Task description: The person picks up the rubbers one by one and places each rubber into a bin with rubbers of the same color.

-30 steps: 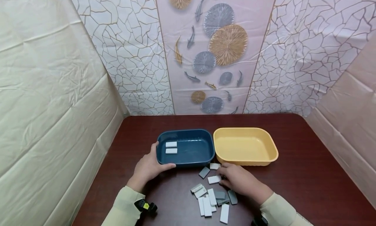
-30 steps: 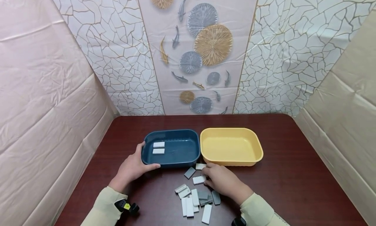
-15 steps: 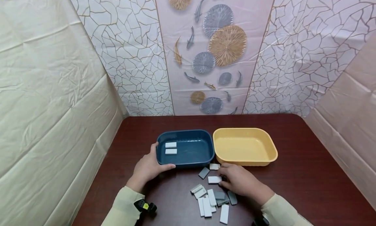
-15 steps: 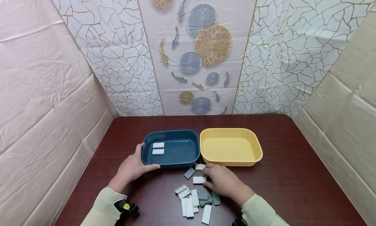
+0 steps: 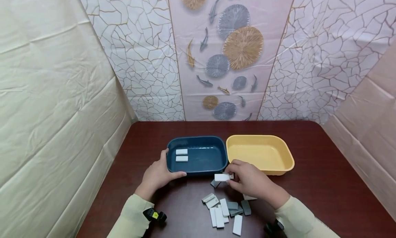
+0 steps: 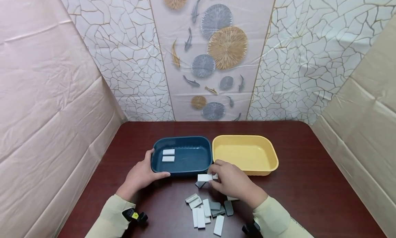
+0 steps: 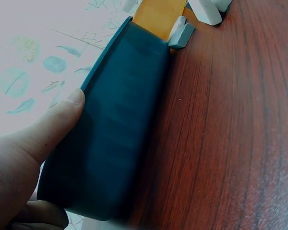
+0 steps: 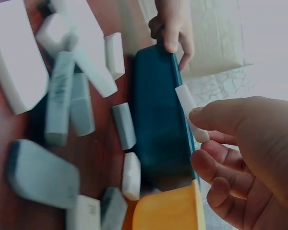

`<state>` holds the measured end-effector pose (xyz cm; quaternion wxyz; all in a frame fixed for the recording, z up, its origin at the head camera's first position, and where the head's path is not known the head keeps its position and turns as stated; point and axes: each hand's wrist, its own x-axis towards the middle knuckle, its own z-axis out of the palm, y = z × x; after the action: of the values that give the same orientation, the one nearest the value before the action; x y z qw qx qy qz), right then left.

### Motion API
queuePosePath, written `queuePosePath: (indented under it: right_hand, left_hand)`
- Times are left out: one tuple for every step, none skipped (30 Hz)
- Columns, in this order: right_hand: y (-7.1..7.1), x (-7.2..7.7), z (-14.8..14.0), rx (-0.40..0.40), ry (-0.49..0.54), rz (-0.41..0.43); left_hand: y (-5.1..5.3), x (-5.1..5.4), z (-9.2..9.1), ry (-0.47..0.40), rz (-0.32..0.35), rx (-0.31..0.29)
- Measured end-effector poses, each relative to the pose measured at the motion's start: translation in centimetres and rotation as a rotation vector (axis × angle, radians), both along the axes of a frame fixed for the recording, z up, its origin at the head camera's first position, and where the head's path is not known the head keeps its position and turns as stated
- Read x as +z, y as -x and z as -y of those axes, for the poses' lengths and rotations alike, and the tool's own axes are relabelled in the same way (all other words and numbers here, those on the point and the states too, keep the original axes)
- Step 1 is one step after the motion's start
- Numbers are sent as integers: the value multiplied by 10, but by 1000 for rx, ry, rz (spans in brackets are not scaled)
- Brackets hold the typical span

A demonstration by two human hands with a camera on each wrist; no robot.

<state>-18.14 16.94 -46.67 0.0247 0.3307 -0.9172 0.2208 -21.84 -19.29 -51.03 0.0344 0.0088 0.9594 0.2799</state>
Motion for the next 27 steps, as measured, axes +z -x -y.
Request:
queuePosePath:
  right_hand:
    - [1, 2, 2, 2, 4, -3]
    - [2, 4, 3, 5, 8, -6]
    - [4, 5, 5, 4, 10, -13]
    - [5, 7, 7, 3, 13, -18]
    - [7, 9, 9, -2, 14, -22]
    - [8, 10, 10, -7, 17, -24]
    - [10, 11, 12, -15, 21, -21]
    - [12, 13, 14, -23, 25, -21]
    - [13, 14, 16, -30, 30, -16]
    - [15, 16, 18, -36, 34, -9]
    - [17, 17, 21, -41, 35, -3]
    - [20, 19, 23, -44, 40, 6]
    - [22, 20, 26, -45, 43, 13]
    - [25, 21, 30, -45, 39, 13]
    - [28, 22, 33, -45, 35, 14]
    - [31, 22, 37, -41, 29, 8]
    - [34, 22, 41, -37, 25, 0]
    - [36, 22, 45, -37, 21, -3]
    - [39, 22, 48, -36, 19, -8]
    - [42, 22, 52, -36, 18, -10]
    - [44, 21, 56, -35, 21, -10]
    - [47, 21, 60, -34, 23, -8]
    - [50, 21, 63, -35, 23, -3]
    - [52, 20, 67, -35, 25, 3]
    - [54, 20, 71, -32, 25, 8]
    - [57, 20, 74, -31, 22, 15]
    - [59, 20, 78, -32, 16, 20]
  left_hand:
    - [0, 0, 0, 0, 1, 0]
    - [0, -1, 0, 0, 3, 2]
    - [0, -1, 0, 1, 3, 2]
    - [0, -1, 0, 3, 1, 1]
    - [0, -2, 1, 5, -1, 2]
    - [0, -2, 1, 6, -4, 3]
    - [1, -2, 1, 7, -7, 3]
    - [1, -2, 1, 7, -11, 4]
    - [1, -2, 1, 6, -13, 5]
    - [2, -3, 1, 5, -15, 5]
    - [2, -3, 1, 3, -15, 8]
    - [2, -3, 1, 0, -17, 8]
    - [2, -3, 1, 0, -16, 9]
    - [2, -3, 1, -1, -15, 10]
    - [2, -3, 1, -1, -14, 10]
    - [3, -3, 1, -2, -13, 9]
    - [3, -3, 1, -3, -11, 10]
    - [3, -3, 1, -3, -10, 8]
    - [3, -3, 1, -4, -7, 8]
    - [3, -3, 1, -6, -6, 4]
    - [3, -3, 0, -8, -5, 2]
    - [3, -3, 0, -8, -3, 1]
    - [3, -2, 0, -9, -2, 0]
    - [3, -2, 0, -9, -1, -1]
    - [3, -2, 0, -10, -2, -3]
    - [3, -2, 0, -8, -5, -4]
    - [4, -2, 0, -6, -6, -4]
